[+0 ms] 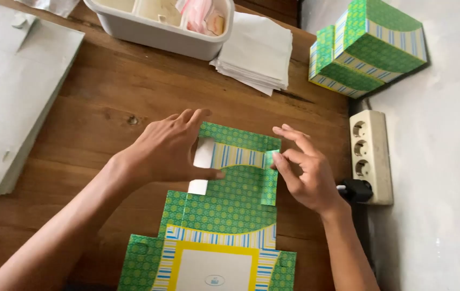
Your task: The person folds a flat cardboard sheet along pre-scored lines to form a small box. They align edges, press down flaps, and tuck tabs into slots to secure the structure. The process is repeated for multiple identical boxes on a wooden table.
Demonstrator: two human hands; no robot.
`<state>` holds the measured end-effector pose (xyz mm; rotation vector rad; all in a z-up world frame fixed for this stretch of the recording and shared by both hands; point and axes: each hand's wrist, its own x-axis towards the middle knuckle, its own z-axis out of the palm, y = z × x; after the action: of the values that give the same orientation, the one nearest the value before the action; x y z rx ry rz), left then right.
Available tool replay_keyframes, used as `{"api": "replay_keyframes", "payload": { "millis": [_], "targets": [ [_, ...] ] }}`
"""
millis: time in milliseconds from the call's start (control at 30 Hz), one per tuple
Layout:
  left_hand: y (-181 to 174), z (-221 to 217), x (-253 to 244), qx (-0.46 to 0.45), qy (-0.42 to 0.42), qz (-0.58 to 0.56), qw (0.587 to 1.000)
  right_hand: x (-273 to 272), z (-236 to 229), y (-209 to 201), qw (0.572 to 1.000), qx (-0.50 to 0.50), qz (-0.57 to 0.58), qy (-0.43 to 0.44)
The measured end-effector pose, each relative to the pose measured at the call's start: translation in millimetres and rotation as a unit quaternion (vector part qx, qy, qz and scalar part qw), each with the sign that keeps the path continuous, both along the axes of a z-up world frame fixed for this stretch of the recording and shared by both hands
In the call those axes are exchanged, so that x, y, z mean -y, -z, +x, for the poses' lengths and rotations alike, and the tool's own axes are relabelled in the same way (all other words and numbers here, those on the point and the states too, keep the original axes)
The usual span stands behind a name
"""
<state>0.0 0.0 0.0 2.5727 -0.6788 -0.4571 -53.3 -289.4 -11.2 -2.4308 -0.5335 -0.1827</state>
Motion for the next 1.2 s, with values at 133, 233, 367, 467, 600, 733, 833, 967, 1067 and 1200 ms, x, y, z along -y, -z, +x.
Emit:
{"api": "replay_keyframes", "payload": {
  "millis": [133,233,367,467,600,733,833,967,1067,1200],
  "targets": [
    [-1.1,-3.6,0.1,0.012,0.013,0.025,1.000,11.6,0.0,-2.0,0.998,-0.004,-0.056,0.034],
    [-19.3,-3.0,-8.7,-0.059,0.028,0.038,0.997,10.3,-5.2,-11.5,0.970,-0.106,-0.194,0.096],
    [-30.2,3.2,-17.9,-0.156,0.016,-0.014,0.987,4.6,-8.5,-27.9,0.930,-0.240,-0.223,0.166],
    [-26.1,2.6,-17.8,-0.199,-0.018,-0.106,0.974,-1.6,-12.4,-36.3,0.916,-0.295,-0.220,0.158],
    [-17.2,-6.9,-8.7,-0.212,-0.067,-0.327,0.918,2.8,-14.6,-38.7,0.932,-0.313,-0.125,0.133],
    [-47.0,-27.5,-4.1,-0.143,-0.082,-0.428,0.889,8.1,-13.9,-29.5,0.928,-0.345,-0.056,0.126],
    [-81.7,-37.1,-2.9,-0.044,-0.063,-0.438,0.896,4.3,-18.1,-26.7,0.963,-0.265,0.030,0.044],
    [-130.5,-47.6,-5.2,0.145,0.015,-0.377,0.915,-13.3,-31.0,-34.4,0.973,-0.172,0.151,0.015],
    [-162.5,-47.7,-8.1,0.242,0.076,-0.373,0.893,-21.8,-39.4,-41.1,0.966,-0.111,0.229,-0.033],
    [-191.7,-59.5,-13.4,0.339,0.156,-0.366,0.853,-20.0,-44.2,-45.0,0.929,-0.103,0.346,-0.078]
  ]
}}
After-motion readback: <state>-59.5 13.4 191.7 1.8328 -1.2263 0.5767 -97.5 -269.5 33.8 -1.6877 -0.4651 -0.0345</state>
